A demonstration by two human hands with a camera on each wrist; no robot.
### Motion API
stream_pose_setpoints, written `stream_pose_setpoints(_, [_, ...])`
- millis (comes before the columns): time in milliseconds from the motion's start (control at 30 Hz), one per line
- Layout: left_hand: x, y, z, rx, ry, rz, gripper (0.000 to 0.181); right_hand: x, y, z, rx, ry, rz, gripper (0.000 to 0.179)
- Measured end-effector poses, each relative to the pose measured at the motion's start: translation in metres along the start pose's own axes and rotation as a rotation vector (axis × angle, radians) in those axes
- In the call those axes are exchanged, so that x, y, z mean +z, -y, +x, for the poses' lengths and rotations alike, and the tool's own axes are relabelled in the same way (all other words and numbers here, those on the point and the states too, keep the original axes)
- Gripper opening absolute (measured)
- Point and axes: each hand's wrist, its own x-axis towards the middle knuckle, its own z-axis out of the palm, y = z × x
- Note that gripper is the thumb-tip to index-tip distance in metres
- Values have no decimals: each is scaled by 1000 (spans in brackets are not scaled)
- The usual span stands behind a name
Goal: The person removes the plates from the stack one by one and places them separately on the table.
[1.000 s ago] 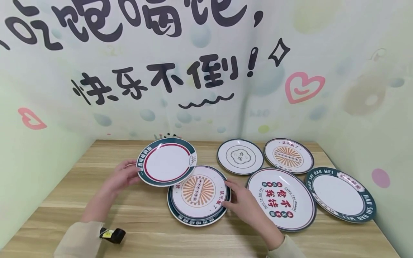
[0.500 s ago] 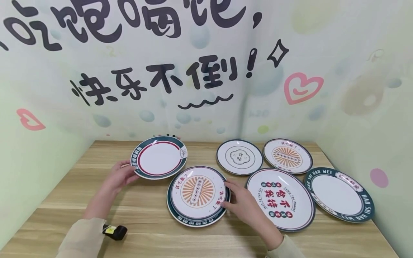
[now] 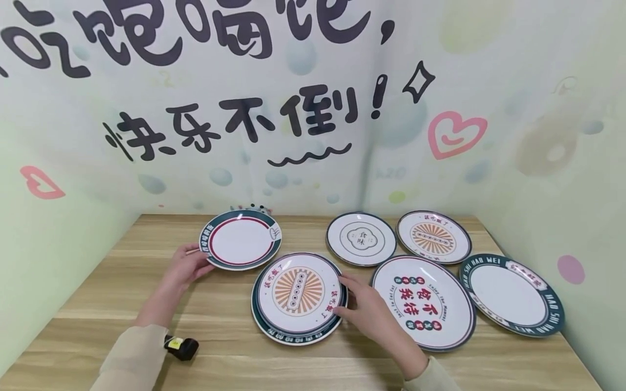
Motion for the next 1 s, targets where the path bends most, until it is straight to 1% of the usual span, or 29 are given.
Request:
stream_pose_setpoints(167, [2,3,2,-16,-10,6,61,1,0,-1,-3,2,-16,64])
stream_pose_setpoints(233, [3,3,2,-11,1,14,61,1,1,-1,-2,3,-20,64])
stream_pose_setpoints(433, [3,2,0,11,63,29,60,0,1,-1,2,5,-27,64])
stream_pose_setpoints(600, [1,1,-2,9,81,40,59,0,2,-1,0,9,-27,65])
stream_pose_setpoints(733, [-3,-2,-4,19,83,64,59,-1,2,-1,-2,12,-26,65])
stream_pose_setpoints(833, [-4,-3,-8,49,87,153,60,0,1,-1,-4,11,-25,65])
stream_pose_setpoints(1000, [-1,-6,-21,144,93,400,57,0,1,0,-5,8,-26,65])
